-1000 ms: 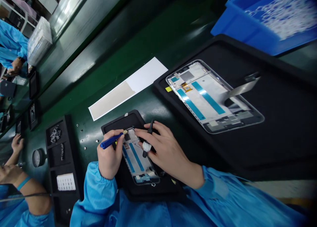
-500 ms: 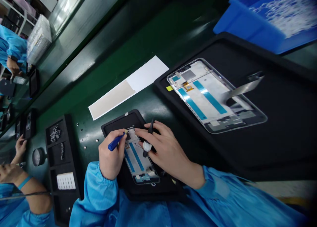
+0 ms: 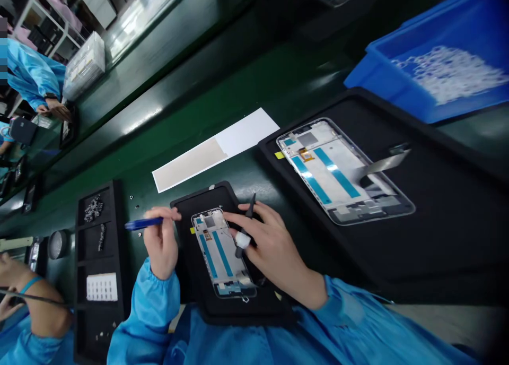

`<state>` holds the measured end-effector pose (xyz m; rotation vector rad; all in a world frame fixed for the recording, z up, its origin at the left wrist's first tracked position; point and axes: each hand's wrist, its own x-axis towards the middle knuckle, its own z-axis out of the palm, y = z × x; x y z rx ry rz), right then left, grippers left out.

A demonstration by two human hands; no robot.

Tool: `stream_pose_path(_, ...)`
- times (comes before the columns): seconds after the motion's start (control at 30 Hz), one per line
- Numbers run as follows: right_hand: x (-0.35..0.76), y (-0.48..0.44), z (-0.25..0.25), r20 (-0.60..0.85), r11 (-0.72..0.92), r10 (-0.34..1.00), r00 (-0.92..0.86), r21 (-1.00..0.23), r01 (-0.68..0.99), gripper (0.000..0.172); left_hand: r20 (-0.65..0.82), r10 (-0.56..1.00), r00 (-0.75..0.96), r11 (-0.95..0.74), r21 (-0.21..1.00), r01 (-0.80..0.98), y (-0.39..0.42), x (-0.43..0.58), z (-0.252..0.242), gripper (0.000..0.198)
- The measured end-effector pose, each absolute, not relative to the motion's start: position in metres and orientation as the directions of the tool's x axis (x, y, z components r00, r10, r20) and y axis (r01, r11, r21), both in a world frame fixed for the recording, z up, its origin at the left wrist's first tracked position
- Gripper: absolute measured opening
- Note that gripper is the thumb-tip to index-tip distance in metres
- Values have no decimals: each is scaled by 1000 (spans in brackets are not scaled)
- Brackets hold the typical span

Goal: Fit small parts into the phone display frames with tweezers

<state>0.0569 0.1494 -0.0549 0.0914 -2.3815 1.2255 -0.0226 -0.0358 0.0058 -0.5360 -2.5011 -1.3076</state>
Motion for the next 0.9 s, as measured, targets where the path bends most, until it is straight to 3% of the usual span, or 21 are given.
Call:
stream_pose_path(0.17,56,164,-46,267,262,370,-890,-949,-176,27,143,590,-795,752,262,605,-40,-12,0,32)
stream_pose_path(0.27,48,169,-39,176,143,412,-894,-981,-128,33,82,652,-753,752,52,657,-35,-10,-7,41)
stream_pose_path(0.4,34,166,-37,68,25,338,-939,-998,-64,34,47,697,-716,716,-97,691,-30,-13,-8,38)
stream_pose_path(0.53,25,159,-43,25,43,277,-960,-999,-14,33,28,702,-712,710,-119,695,-31,-12,-8,39)
stream_pose_path(0.73,21,158,-42,131,318,238,-962,-947,-50,30,244,689,-682,693,53,719,-40,8,-16,32)
stream_pose_path(0.9,18,154,-41,186,455,208,-960,-888,-73,35,269,670,-692,690,117,714,-43,17,-21,30)
